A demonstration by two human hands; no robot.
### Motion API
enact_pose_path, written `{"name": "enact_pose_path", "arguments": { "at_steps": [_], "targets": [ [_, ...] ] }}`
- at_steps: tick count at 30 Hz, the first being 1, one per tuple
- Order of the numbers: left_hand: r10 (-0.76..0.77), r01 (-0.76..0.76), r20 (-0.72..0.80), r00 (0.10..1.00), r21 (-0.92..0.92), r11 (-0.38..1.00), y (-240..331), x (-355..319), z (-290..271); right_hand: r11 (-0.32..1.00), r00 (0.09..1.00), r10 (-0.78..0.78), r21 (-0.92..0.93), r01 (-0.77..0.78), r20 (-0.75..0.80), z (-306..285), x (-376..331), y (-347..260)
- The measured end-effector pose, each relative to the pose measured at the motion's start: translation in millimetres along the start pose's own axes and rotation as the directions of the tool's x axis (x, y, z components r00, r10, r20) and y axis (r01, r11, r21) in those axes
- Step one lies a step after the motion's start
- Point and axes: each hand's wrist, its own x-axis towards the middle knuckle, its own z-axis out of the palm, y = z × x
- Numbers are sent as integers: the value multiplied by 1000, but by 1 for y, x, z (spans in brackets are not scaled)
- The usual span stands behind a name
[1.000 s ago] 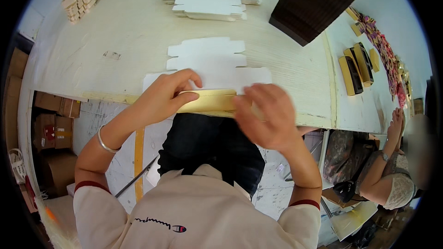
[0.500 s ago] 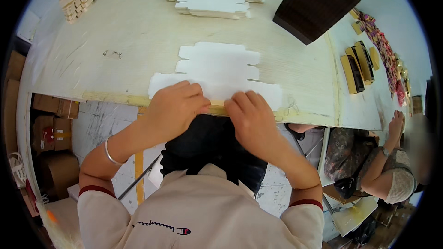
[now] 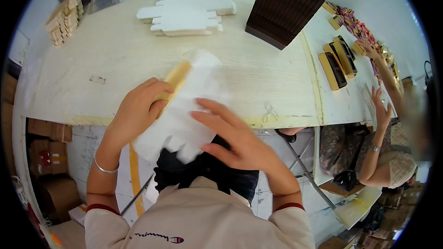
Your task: The person folds flat cardboard pieces into small rectangular boxes, inserts white paper liners, and places dark brown plastic inserts inside. The finished boxes are stacked on the table. The process is repeated continuously.
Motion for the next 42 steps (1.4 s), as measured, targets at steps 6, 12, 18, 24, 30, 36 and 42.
{"name": "enact_pose_path", "arguments": {
  "at_steps": [6, 12, 18, 24, 30, 36, 42],
  "targets": [
    [225, -229, 164, 960, 3, 974, -12, 29, 5, 794, 983, -161, -579, 184, 91, 11, -40, 18],
    [301, -325, 205, 931, 94, 941, -4, 44, 12, 873, 984, 13, -477, -97, -177, 20, -8, 20],
    [294, -308, 202, 934, 40, 951, -10, 44, 12, 713, 944, -317, -679, 176, -89, 27, 3, 36],
    [225, -245, 242, 944, 58, 968, 1, 41, 11, 680, 954, -295, -713, 170, -54, 34, -13, 35],
    [238, -274, 257, 937, 116, 955, 21, 10, 2, 861, 1000, 15, -509, -2, 22, 19, 19, 32],
    [155, -191, 182, 971, 200, 961, 18, 7, 15, 857, 996, 51, -508, -82, -76, -6, 18, 46],
    [162, -167, 44, 986, 371, 913, 36, 17, 34, 753, 967, -50, -645, -129, -252, -18, -6, 15]
  ]
}}
